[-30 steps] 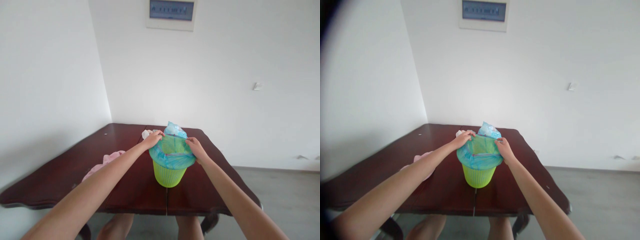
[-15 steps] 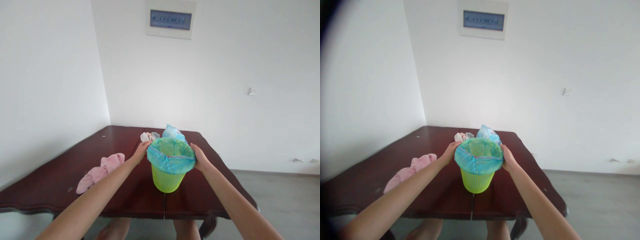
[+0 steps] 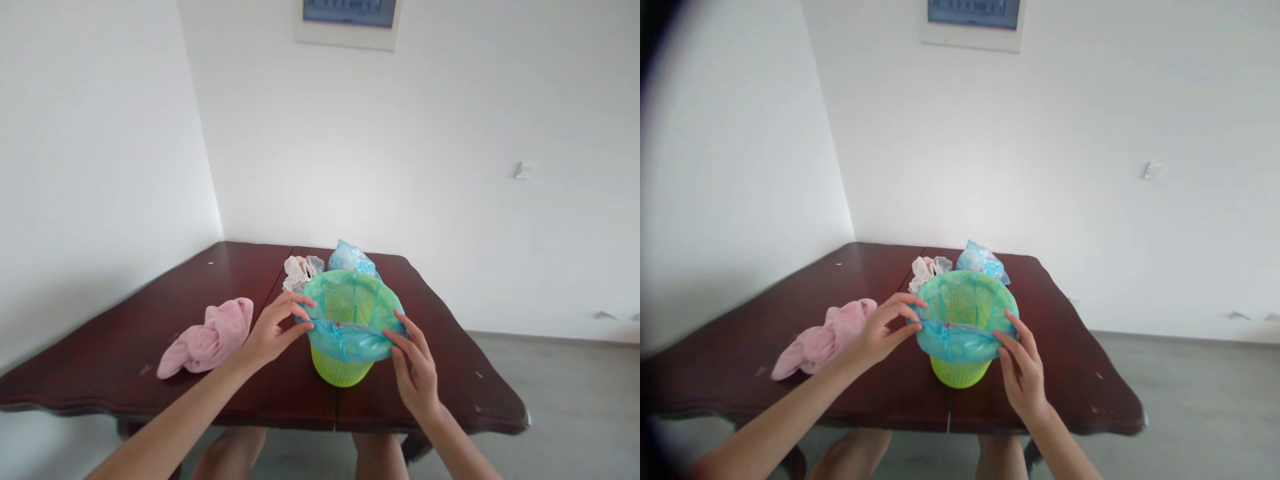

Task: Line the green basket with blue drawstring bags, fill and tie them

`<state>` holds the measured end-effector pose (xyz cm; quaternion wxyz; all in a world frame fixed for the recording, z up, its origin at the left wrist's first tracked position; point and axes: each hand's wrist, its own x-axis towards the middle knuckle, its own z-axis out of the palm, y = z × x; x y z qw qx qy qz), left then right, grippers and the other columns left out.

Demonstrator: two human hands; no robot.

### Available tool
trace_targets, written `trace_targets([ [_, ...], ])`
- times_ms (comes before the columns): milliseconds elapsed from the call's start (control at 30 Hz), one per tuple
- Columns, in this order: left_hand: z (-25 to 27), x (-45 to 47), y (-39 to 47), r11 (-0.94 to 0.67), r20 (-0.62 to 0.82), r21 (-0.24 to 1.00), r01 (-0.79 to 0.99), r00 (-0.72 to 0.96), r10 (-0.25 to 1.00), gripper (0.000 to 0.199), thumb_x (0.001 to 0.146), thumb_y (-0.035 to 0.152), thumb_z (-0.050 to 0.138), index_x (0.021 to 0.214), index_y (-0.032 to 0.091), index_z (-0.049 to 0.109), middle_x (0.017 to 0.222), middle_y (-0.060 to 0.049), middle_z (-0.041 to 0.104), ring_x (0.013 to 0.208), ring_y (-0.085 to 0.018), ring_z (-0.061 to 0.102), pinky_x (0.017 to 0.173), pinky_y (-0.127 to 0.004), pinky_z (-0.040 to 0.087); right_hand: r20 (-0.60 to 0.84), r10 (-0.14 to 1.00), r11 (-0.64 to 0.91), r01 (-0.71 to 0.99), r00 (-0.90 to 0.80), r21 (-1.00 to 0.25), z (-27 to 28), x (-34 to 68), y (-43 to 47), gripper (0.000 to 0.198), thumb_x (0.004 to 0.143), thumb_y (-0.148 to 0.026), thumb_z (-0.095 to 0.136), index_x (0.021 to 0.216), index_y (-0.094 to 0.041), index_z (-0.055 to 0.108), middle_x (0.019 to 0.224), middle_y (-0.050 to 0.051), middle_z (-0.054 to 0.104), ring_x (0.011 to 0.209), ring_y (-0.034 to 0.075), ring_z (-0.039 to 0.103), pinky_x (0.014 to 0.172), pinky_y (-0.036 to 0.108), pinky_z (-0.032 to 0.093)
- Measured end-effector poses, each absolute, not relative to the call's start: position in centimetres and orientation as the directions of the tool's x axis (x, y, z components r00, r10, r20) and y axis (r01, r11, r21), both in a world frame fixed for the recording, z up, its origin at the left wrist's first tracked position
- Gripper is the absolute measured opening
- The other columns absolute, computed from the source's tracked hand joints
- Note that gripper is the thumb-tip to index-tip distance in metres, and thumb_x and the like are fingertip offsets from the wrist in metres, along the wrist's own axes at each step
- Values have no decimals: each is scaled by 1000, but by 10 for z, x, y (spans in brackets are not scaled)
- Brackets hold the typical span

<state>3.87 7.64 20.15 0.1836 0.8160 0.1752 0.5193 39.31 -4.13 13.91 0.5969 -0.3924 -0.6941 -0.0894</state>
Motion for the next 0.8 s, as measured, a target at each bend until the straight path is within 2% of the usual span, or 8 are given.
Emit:
trace_targets([
  [100, 180, 38, 66, -894, 849, 430, 126, 281, 448, 6, 108, 30, 89, 106, 29, 84, 143, -9, 76, 132, -26, 77, 117, -46, 66, 959, 271, 674, 696, 79, -248, 119, 389, -48, 53, 104, 1, 75, 146, -31, 82, 161, 15, 69, 139, 33, 75, 105, 51, 71],
  [200, 162, 36, 58, -890, 870, 404, 211, 213, 445, 6, 108, 28, 89, 104, 31, 86, 162, -7, 65, 150, -30, 68, 127, -53, 62, 971, 223, 617, 759, 85, -207, 111, 389, -54, 46, 101, 2, 80, 134, -29, 85, 147, 14, 70, 127, 31, 76, 95, 48, 71],
  [400, 148, 30, 49, -836, 763, 369, 405, 382, 522, 11, 110, 31, 85, 100, 33, 91, 186, -3, 47, 167, -37, 51, 132, -64, 56, 918, 357, 467, 884, -173, -15, 118, 396, -62, 30, 106, -5, 78, 127, -25, 85, 142, 14, 68, 125, 31, 70, 101, 50, 64],
  [500, 159, 22, 40, -827, 676, 322, 460, 500, 541, 12, 112, 33, 79, 106, 30, 88, 193, -3, 38, 174, -40, 43, 139, -69, 45, 823, 505, 457, 890, -259, 0, 125, 401, -64, 25, 110, -9, 72, 122, -27, 84, 134, 12, 70, 116, 30, 68, 95, 49, 60],
  [600, 185, 12, 30, -844, 664, 310, 437, 536, 522, 19, 116, 34, 64, 111, 27, 81, 187, -8, 48, 171, -38, 48, 142, -67, 39, 749, 601, 495, 866, -278, -76, 140, 410, -70, 17, 110, -13, 71, 115, -25, 81, 124, 11, 69, 108, 29, 66, 91, 47, 58],
  [700, 222, 18, 30, -837, 693, 361, 411, 482, 536, 26, 120, 36, 54, 112, 27, 77, 166, -10, 70, 155, -32, 64, 135, -54, 48, 852, 489, 590, 791, -188, -164, 173, 418, -72, 14, 109, -9, 66, 111, -22, 73, 113, 10, 68, 102, 26, 65, 88, 42, 56],
  [767, 248, 35, 40, -832, 595, 387, 398, 582, 555, 29, 123, 42, 54, 121, 29, 80, 156, -7, 78, 147, -29, 71, 131, -49, 51, 877, 458, 627, 753, -147, -202, 203, 419, -63, 16, 112, -11, 62, 117, -22, 73, 116, 11, 71, 108, 26, 69, 94, 42, 58],
  [800, 259, 48, 49, -835, 491, 396, 383, 680, 545, 32, 123, 47, 54, 126, 30, 81, 152, -6, 81, 144, -29, 74, 132, -48, 51, 850, 497, 633, 743, -174, -218, 219, 417, -54, 17, 115, -15, 61, 122, -22, 75, 123, 13, 74, 116, 28, 72, 102, 45, 59],
])
